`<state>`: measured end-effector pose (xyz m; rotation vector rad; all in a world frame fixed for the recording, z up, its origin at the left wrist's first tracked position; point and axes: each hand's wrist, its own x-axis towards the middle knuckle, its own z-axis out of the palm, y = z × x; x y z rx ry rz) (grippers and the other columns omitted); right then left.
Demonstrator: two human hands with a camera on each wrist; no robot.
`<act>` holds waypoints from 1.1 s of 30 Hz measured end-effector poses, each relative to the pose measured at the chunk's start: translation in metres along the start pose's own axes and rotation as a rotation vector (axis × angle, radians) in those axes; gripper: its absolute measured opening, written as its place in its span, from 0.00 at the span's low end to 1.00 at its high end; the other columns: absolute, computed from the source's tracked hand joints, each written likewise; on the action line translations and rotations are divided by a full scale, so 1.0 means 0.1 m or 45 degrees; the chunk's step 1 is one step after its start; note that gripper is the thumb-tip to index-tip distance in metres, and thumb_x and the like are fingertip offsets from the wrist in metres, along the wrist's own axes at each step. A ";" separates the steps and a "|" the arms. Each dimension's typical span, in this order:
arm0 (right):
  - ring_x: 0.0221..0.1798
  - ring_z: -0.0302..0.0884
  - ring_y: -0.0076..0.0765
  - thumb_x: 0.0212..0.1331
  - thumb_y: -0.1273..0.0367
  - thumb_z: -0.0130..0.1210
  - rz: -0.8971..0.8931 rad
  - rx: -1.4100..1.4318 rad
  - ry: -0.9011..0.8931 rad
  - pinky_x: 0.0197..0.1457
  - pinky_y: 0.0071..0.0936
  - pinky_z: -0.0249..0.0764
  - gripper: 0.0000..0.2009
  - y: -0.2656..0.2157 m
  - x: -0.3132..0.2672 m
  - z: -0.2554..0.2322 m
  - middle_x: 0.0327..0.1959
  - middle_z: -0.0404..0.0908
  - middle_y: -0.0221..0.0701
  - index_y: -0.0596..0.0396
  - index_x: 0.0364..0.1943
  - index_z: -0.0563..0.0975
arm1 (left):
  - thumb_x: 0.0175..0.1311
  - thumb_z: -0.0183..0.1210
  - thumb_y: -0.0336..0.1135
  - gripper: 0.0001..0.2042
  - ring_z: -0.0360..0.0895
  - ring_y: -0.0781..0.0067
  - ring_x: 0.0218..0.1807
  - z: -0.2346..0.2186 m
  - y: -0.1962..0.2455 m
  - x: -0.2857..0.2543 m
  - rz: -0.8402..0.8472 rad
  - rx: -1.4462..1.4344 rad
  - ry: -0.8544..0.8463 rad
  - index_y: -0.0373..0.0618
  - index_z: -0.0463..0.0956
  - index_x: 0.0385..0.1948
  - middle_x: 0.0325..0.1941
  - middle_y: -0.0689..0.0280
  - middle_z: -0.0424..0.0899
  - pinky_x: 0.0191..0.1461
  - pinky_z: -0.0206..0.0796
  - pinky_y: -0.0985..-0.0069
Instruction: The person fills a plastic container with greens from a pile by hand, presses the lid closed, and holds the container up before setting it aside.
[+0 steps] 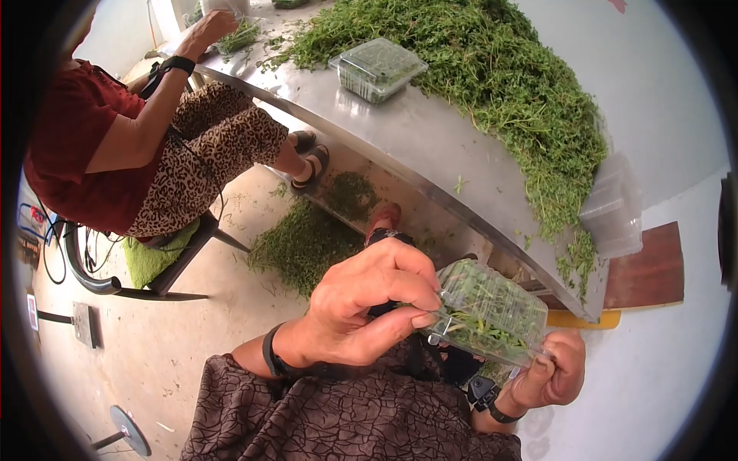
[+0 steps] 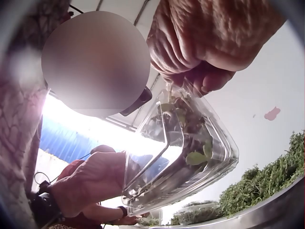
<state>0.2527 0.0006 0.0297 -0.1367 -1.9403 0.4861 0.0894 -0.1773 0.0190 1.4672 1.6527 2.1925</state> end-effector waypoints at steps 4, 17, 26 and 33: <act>0.19 0.63 0.31 0.59 0.58 0.57 0.011 0.001 -0.005 0.23 0.26 0.58 0.16 -0.01 0.01 0.01 0.19 0.71 0.34 0.57 0.27 0.72 | 0.46 0.58 0.17 0.08 0.74 0.70 0.34 -0.02 0.01 0.00 0.027 0.060 -0.215 0.39 0.79 0.29 0.34 0.61 0.77 0.41 0.68 0.75; 0.20 0.63 0.31 0.60 0.60 0.57 -0.003 0.019 0.012 0.24 0.26 0.58 0.15 0.00 -0.02 0.05 0.20 0.71 0.34 0.57 0.29 0.71 | 0.51 0.63 0.23 0.10 0.75 0.69 0.38 0.04 -0.10 -0.06 0.152 0.169 0.091 0.40 0.76 0.35 0.37 0.58 0.76 0.43 0.67 0.75; 0.21 0.63 0.32 0.62 0.61 0.55 -0.016 -0.040 -0.029 0.25 0.27 0.59 0.13 -0.01 -0.04 0.04 0.20 0.72 0.34 0.58 0.30 0.71 | 0.50 0.64 0.26 0.11 0.69 0.71 0.43 0.07 -0.14 -0.08 -0.046 -0.040 0.058 0.39 0.74 0.35 0.39 0.60 0.74 0.49 0.59 0.75; 0.21 0.63 0.33 0.61 0.61 0.56 0.010 -0.025 -0.025 0.25 0.27 0.60 0.14 0.00 -0.05 0.03 0.21 0.72 0.36 0.58 0.30 0.71 | 0.51 0.66 0.29 0.13 0.69 0.69 0.44 0.08 -0.18 -0.11 -0.072 -0.201 0.045 0.40 0.75 0.37 0.42 0.59 0.73 0.50 0.59 0.74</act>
